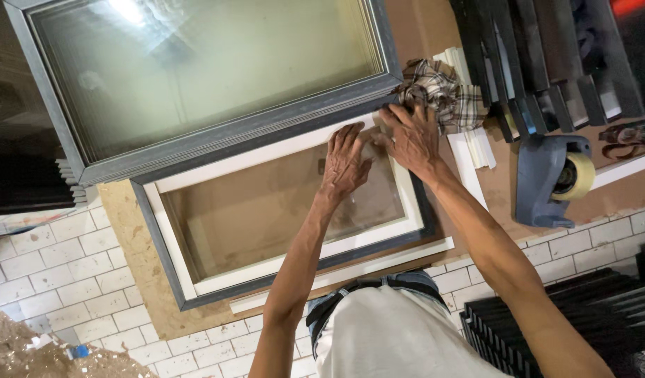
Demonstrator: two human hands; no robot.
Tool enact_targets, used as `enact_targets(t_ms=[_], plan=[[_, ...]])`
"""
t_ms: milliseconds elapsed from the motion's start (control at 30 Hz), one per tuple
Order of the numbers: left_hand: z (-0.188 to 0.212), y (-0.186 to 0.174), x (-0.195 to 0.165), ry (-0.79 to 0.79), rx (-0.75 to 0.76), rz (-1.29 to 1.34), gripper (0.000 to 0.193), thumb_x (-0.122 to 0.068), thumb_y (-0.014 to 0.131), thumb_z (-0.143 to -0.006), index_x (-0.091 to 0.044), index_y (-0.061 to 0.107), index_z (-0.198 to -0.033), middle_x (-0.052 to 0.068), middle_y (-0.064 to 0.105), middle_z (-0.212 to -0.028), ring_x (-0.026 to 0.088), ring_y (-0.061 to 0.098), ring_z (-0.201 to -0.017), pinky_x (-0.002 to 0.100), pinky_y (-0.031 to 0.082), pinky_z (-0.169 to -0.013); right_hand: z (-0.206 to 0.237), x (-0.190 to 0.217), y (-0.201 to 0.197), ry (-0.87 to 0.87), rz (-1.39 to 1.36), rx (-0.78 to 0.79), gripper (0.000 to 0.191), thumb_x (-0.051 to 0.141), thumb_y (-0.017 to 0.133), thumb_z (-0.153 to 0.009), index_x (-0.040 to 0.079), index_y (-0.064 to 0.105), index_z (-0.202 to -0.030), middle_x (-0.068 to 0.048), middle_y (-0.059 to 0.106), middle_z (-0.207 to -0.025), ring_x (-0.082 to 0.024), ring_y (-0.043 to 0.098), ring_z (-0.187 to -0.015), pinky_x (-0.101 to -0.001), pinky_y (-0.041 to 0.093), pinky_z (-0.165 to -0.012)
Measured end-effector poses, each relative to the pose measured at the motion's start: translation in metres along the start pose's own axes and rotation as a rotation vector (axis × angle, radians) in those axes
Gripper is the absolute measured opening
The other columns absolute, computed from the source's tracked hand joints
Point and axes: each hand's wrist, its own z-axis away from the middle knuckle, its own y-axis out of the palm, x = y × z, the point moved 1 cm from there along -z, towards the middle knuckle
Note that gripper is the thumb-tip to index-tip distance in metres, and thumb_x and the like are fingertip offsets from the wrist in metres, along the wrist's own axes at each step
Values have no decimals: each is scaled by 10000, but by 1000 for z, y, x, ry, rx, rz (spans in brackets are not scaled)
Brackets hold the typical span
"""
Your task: The person assembles a picture frame by placing white plastic strips along the inner edges of a gray frame, pressing them into place, and wiping the surface with a cloth. The person repeatedly adjusts and secures the strips around the frame perimeter.
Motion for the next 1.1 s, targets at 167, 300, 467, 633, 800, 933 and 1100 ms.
enact_targets(t_ms=[167, 300, 467, 633, 800, 933, 1100], plan=[[-12, -7, 0, -215, -162, 479, 424, -133, 758, -873, -102, 606, -1268, 148, 621, -1383, 348, 553, -1319, 448, 444, -1100, 11, -7, -9, -54, -227, -14, 530, 343, 728, -934, 99, 630, -1394, -71, 588, -1470, -387, 473, -1315, -523, 391, -1083], [-26, -12, 1, -314, -265, 659, 134, -124, 713, -930, -95, 737, -1058, 157, 680, -1217, 324, 600, -1172, 409, 520, -980, 13, -5, -7, -19, -402, -2, 594, 235, 750, -902, 50, 564, -1435, -122, 537, -1514, -438, 436, -1397, -524, 389, -1133], [-49, -5, -3, -419, -198, 531, 182, -209, 664, -970, -59, 744, -1035, 126, 723, -1013, 283, 692, -953, 393, 536, -891, 13, -3, -2, 77, -519, 3, 631, 231, 787, -862, 38, 518, -1399, -188, 579, -1428, -441, 531, -1290, -524, 423, -1086], [-74, -3, -4, -406, -94, 373, 190, -244, 664, -960, -95, 755, -1035, 123, 744, -1027, 308, 721, -916, 402, 557, -830, 13, -6, 4, 133, -608, -55, 756, 324, 791, -838, -23, 432, -1406, -278, 595, -1281, -443, 572, -1189, -531, 469, -1026], [-83, -1, -8, -442, -48, 222, 168, -261, 659, -953, -157, 748, -1050, 93, 765, -1020, 342, 730, -923, 442, 569, -813, 13, -9, 10, 85, -533, -74, 786, 531, 738, -925, -33, 430, -1377, -276, 586, -1228, -418, 589, -1157, -540, 478, -1015], [-81, 2, -16, -396, -179, 140, 123, -228, 630, -974, -163, 711, -1040, 100, 751, -1052, 371, 712, -964, 485, 555, -799, 15, -12, 14, 101, -538, -62, 779, 528, 749, -918, -28, 450, -1375, -288, 589, -1242, -434, 584, -1168, -538, 476, -1011], [-78, 8, -14, -390, -152, 80, 107, -198, 623, -986, -166, 684, -1069, 134, 736, -1063, 413, 692, -963, 544, 522, -782, 20, -14, 18, 87, -495, -37, 715, 410, 804, -861, -14, 500, -1349, -258, 605, -1232, -413, 579, -1099, -533, 479, -970]])
